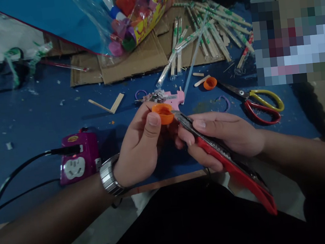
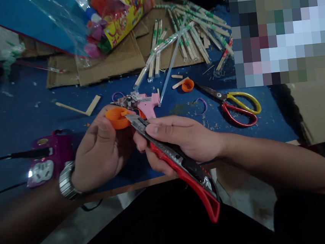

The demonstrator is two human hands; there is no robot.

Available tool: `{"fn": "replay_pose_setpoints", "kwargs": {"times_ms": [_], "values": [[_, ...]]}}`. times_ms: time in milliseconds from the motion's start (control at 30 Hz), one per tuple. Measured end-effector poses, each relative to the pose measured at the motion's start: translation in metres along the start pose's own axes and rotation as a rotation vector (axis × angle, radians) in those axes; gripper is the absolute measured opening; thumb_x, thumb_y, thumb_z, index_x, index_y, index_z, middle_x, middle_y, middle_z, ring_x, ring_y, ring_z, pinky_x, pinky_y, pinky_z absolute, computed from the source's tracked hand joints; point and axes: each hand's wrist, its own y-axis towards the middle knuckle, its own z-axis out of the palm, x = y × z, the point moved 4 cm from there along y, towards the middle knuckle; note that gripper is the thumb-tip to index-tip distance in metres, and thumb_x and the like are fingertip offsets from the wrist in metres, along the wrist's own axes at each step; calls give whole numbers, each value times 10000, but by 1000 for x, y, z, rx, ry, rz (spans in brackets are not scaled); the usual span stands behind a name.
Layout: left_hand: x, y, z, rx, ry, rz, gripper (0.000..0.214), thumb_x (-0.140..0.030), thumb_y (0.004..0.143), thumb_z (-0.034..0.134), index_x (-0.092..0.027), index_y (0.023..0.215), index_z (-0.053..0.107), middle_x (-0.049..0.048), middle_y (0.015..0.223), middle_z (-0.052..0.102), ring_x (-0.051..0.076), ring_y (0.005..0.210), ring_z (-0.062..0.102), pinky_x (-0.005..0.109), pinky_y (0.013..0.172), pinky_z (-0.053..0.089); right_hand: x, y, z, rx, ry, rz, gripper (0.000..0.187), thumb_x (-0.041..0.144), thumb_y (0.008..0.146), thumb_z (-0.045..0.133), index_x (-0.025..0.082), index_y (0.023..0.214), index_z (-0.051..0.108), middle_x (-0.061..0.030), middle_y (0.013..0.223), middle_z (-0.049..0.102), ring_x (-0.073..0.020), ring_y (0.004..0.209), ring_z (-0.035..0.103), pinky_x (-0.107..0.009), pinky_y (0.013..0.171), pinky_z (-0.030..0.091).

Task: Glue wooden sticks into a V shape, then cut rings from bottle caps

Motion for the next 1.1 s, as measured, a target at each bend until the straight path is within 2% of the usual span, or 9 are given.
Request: {"fn": "replay_pose_setpoints", "kwargs": {"times_ms": [133, 267, 400, 600, 733, 867, 967, 1100], "values": [[1, -2, 1, 62, 37, 0, 344, -541, 1065, 575, -204, 1061, 643, 42, 906, 716, 177, 821, 730, 292, 734, 631, 0, 0, -1, 1, -18, -5, 334, 388, 1146, 362, 178, 1006, 581, 11, 604, 631, -102, 478, 508, -206, 525, 437], [1, -2, 2, 70, 40, 4, 323, -519, 1071, 583, -202, 1064, 644, 30, 879, 711, 157, 766, 723, 273, 700, 623, 0, 1, -1, 2, -16, -12, 343, 369, 1151, 344, 170, 1005, 583, 10, 608, 638, -93, 470, 500, -205, 549, 457], [-1, 1, 0, 13, 18, 49, 327, -503, 1071, 598, -181, 1067, 651, 25, 866, 704, 135, 702, 709, 254, 655, 612, 0, 1, 0, 9, 11, 0, 339, 362, 1154, 329, 173, 1004, 568, 20, 601, 625, -84, 437, 478, -180, 477, 408], [-2, 2, -2, -67, 19, 83, 302, -482, 1056, 638, -185, 1030, 684, 41, 945, 707, 155, 809, 742, 257, 700, 633, -1, 0, 1, 6, 7, 21, 319, 387, 1147, 361, 177, 1017, 563, 22, 612, 628, -80, 418, 476, -171, 450, 394], [-1, 0, -1, -9, 51, 49, 326, -505, 1065, 608, -183, 1062, 663, 55, 911, 713, 177, 777, 741, 273, 656, 629, -1, 0, 0, 6, -5, 4, 324, 379, 1150, 356, 174, 1013, 566, 18, 611, 630, -79, 438, 487, -181, 499, 423], [0, -2, 1, 39, 61, 55, 330, -502, 1083, 574, -184, 1093, 663, 57, 927, 711, 175, 790, 736, 297, 711, 640, -1, 1, 0, 14, -14, -2, 324, 365, 1150, 350, 174, 1012, 572, 20, 590, 621, -89, 462, 499, -203, 564, 472], [1, -3, 1, 22, 73, 65, 336, -508, 1075, 585, -186, 1092, 678, 49, 898, 695, 182, 810, 734, 317, 744, 645, -1, 1, 0, 12, -4, 6, 319, 370, 1149, 355, 177, 1012, 570, 19, 599, 623, -89, 455, 490, -195, 537, 458], [-1, 0, -5, -76, 69, 108, 341, -509, 1059, 619, -177, 1072, 693, 36, 892, 685, 159, 789, 717, 293, 747, 637, -1, 0, 1, 0, 13, 18, 313, 373, 1151, 356, 177, 1027, 566, 22, 602, 626, -84, 427, 475, -170, 460, 406]]}}
